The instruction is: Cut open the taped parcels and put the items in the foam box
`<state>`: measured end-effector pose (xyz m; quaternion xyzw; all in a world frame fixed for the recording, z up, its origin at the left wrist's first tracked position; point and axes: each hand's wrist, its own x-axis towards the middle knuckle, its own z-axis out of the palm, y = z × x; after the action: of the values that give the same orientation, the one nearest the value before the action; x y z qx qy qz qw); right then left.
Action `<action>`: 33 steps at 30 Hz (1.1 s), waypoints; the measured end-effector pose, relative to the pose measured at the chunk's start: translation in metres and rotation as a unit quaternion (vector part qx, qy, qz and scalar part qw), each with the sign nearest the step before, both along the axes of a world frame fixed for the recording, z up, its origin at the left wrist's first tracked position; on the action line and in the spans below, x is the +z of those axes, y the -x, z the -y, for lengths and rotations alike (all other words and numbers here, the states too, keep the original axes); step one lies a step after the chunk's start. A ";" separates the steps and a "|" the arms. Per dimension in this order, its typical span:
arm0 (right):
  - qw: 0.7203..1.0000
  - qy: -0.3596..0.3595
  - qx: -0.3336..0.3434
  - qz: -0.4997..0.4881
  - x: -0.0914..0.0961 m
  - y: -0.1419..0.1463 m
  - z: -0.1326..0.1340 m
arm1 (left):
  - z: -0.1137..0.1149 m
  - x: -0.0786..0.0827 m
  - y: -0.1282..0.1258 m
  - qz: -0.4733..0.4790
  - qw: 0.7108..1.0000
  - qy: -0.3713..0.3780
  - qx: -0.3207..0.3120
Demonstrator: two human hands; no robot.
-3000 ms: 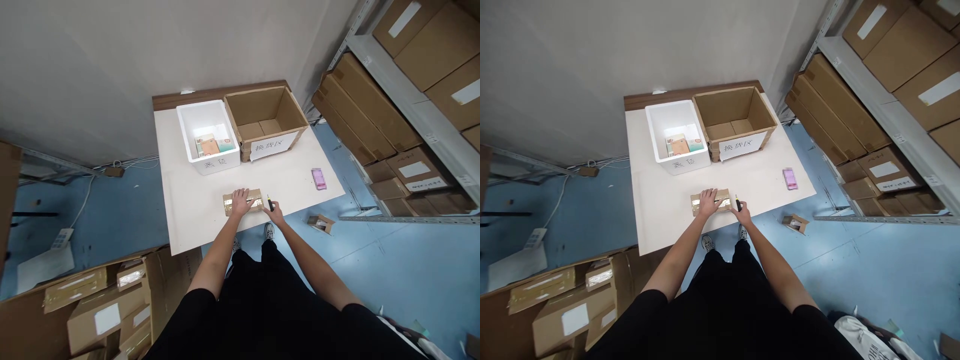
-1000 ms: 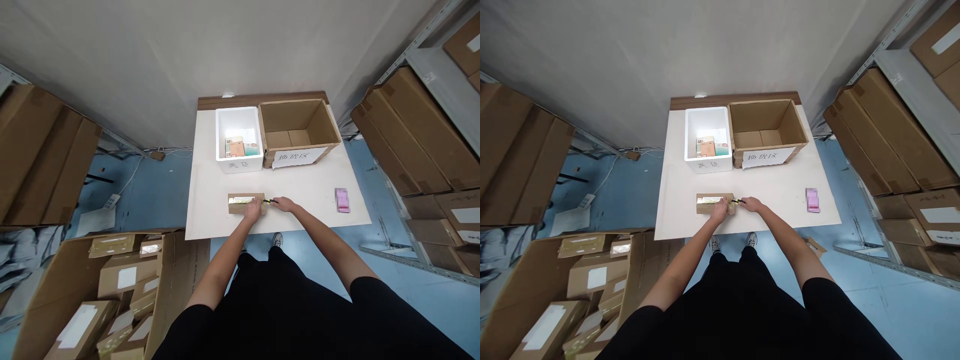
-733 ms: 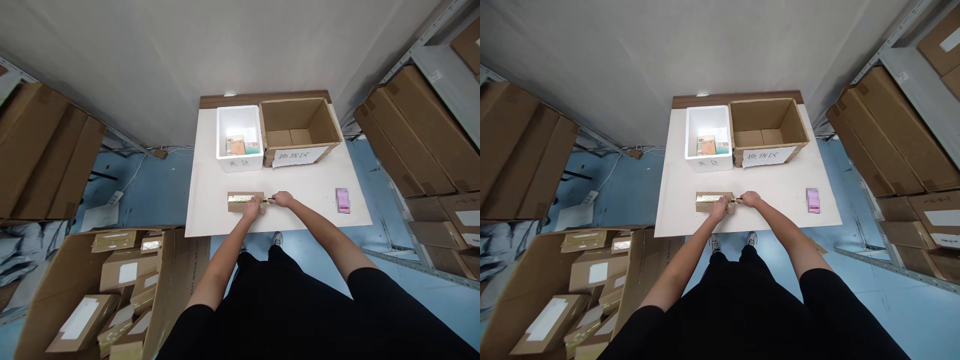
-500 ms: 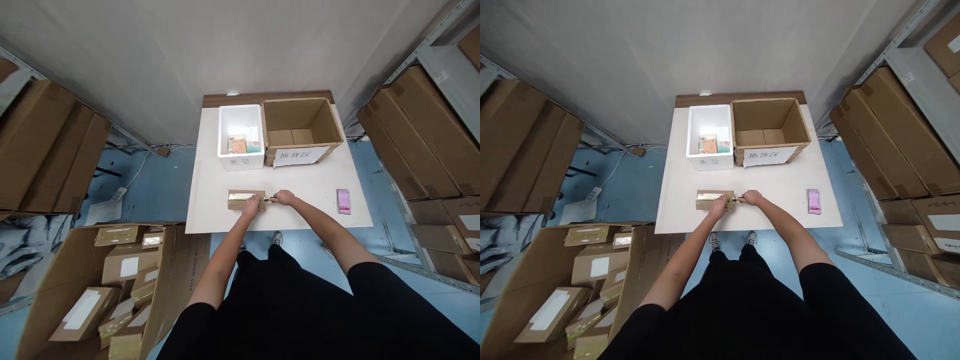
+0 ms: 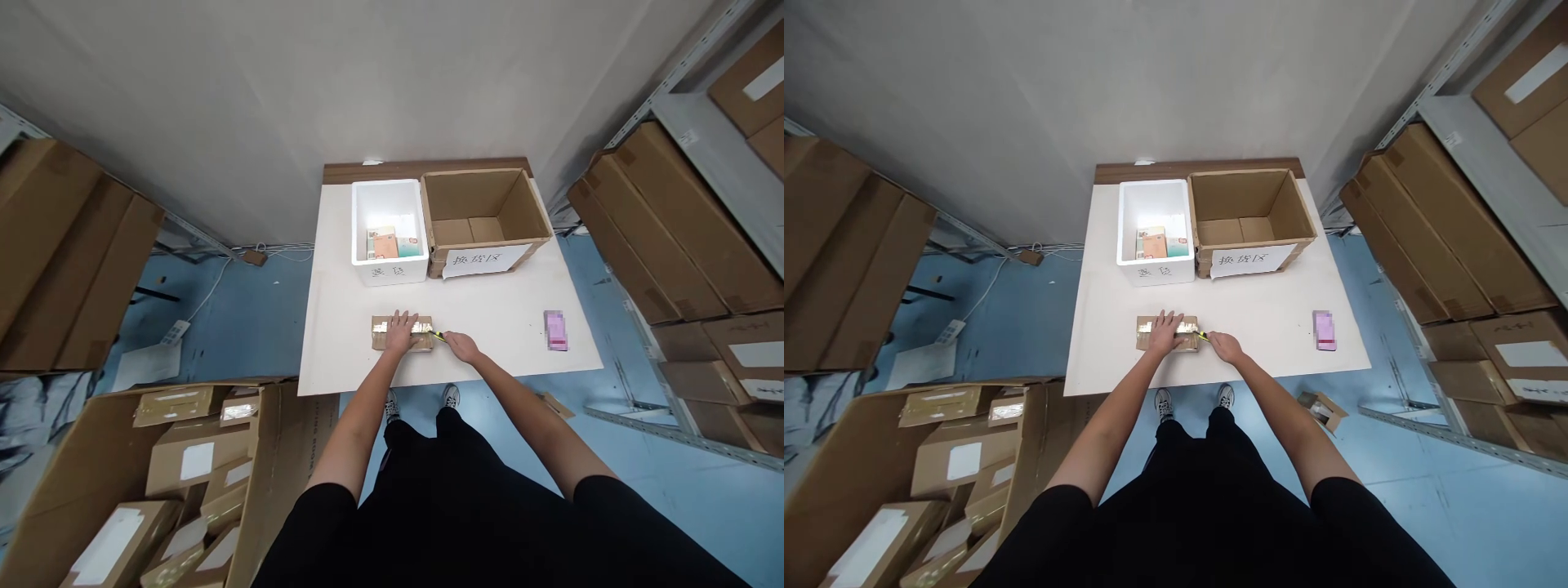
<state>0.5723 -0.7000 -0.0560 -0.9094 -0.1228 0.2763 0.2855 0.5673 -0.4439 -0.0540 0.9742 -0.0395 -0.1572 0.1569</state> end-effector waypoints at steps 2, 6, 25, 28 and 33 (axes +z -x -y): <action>1.000 0.017 0.011 0.018 -0.002 0.008 -0.001 | -0.002 -0.005 -0.002 0.014 1.000 0.008 -0.015; 0.995 0.077 0.022 0.061 -0.003 0.022 -0.002 | -0.003 -0.012 0.001 0.057 0.998 0.018 -0.025; 0.986 0.153 -0.017 0.058 0.006 0.037 -0.026 | -0.004 -0.032 0.006 0.120 0.990 0.064 -0.029; 0.990 0.121 -0.050 0.047 0.005 0.045 -0.017 | -0.004 -0.031 0.006 0.113 0.990 0.085 -0.019; 0.978 0.019 -0.207 -0.008 -0.005 0.053 -0.007 | -0.002 -0.030 0.003 0.106 0.987 0.120 -0.002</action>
<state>0.5196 -0.6925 -0.0606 -0.9181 0.0753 0.2209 0.3205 0.5639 -0.4418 -0.0835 0.9593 -0.0762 -0.0477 0.2678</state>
